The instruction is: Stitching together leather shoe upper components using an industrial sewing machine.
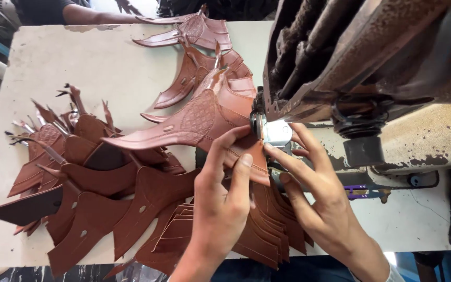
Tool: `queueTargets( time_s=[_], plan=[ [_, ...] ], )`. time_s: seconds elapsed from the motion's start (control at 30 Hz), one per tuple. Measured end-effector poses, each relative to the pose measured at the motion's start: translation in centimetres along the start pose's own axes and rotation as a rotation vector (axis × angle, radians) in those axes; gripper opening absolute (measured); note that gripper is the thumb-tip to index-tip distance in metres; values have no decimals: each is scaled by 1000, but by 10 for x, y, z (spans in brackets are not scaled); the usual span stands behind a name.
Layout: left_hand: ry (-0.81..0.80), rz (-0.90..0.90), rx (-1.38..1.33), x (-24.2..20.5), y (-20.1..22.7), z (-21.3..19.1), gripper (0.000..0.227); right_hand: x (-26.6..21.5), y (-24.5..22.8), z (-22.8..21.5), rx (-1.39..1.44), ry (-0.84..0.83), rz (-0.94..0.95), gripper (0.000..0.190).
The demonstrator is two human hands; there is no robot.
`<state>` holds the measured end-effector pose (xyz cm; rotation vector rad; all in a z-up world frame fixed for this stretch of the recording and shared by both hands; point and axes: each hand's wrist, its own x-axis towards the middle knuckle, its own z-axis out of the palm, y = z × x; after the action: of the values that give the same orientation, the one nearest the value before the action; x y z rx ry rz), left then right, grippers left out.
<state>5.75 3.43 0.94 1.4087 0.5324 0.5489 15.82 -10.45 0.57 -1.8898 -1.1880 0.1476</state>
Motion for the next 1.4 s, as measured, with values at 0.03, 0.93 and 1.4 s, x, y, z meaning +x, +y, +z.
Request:
queueTargets(
  time_s=[0.03,0.93,1.4],
  plan=[
    [-11,-6,36,1,-3,-1,35,0,2,1,-4,-4,5,55],
    [92,114,367,-2,3,-14,35,-119,36,56,-204,-180,-60,49],
    [66,-286,651,-150,-137,-27,35,-130,34,62,-251,-169,4,56]
  ],
)
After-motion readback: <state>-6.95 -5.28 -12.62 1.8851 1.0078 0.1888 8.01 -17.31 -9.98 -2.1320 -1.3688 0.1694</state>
